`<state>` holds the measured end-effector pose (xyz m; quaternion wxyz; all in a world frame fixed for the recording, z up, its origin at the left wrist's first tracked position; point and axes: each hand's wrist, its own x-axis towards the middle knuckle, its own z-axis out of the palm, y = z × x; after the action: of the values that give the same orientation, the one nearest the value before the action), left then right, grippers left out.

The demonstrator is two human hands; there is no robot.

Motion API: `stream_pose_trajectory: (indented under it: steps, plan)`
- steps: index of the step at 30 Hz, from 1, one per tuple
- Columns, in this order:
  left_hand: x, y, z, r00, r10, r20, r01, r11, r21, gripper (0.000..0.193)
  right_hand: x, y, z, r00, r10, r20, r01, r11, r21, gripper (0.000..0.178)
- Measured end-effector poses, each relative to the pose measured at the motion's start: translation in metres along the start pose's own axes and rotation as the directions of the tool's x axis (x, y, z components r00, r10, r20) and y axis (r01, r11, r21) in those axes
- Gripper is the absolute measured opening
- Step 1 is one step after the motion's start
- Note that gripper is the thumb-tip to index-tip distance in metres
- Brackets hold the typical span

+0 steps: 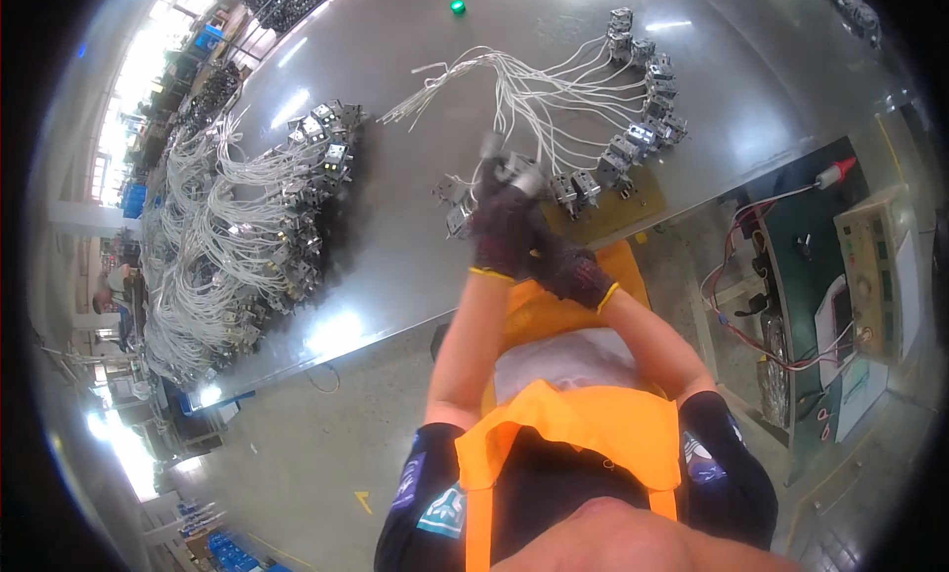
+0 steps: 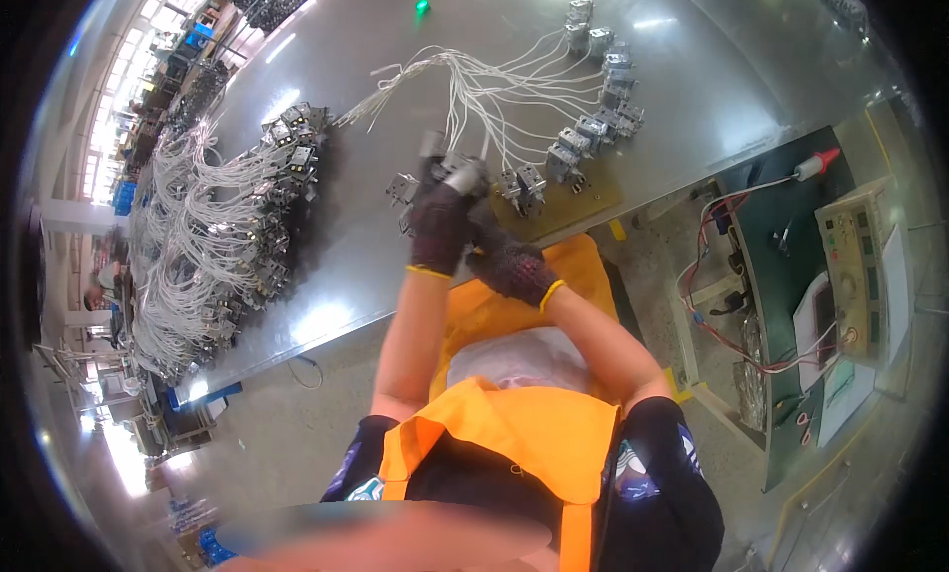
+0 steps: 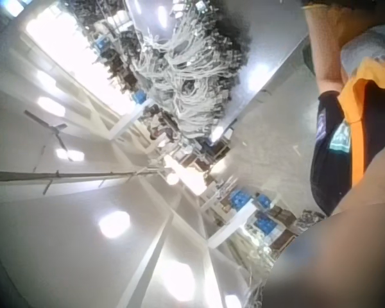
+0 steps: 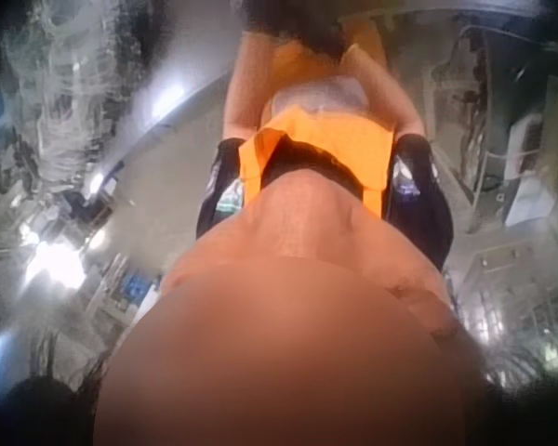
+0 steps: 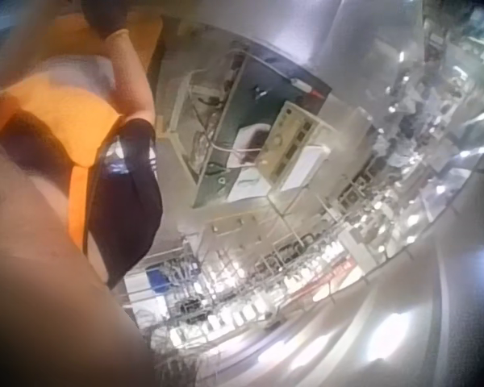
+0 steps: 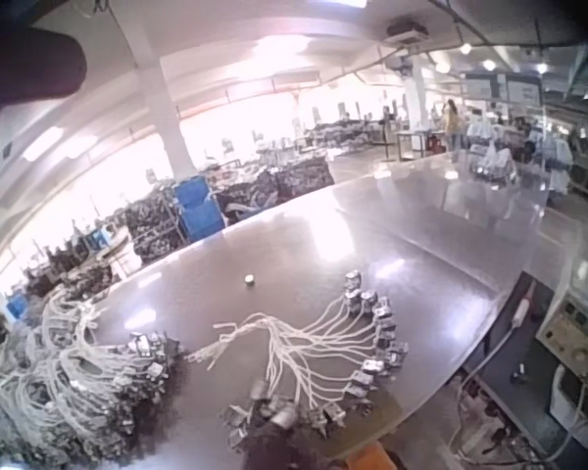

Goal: Assembling an electronic wiring harness by plugging multiple connectors into a circuit board at a manual workstation.

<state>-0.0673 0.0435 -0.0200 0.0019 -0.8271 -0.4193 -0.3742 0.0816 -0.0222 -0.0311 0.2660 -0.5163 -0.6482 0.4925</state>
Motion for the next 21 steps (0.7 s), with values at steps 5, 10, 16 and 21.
stream_pose_trajectory:
  steps: [5,10,16,21]
  plan:
    - [-0.005,0.017,0.015,0.953,-0.302,0.038,0.298,0.904,-0.308,0.05,0.008,0.007,-0.08,0.938,0.233,0.256,-0.243,0.97,0.009,0.037]
    - [0.001,0.035,0.003,0.904,-0.361,0.231,0.425,0.693,-0.582,0.041,-0.003,0.027,-0.125,0.995,0.099,0.018,-0.1,0.98,0.172,0.043]
    - [-0.009,0.056,0.038,0.787,-0.514,0.342,0.584,0.441,-0.682,0.052,-0.012,0.029,-0.149,0.996,0.04,-0.082,-0.019,0.969,0.245,0.031]
    - [-0.002,0.071,0.047,0.862,-0.452,0.229,0.503,0.815,-0.287,0.063,-0.031,0.0,-0.154,0.964,0.261,-0.054,-0.265,0.961,-0.084,0.035]
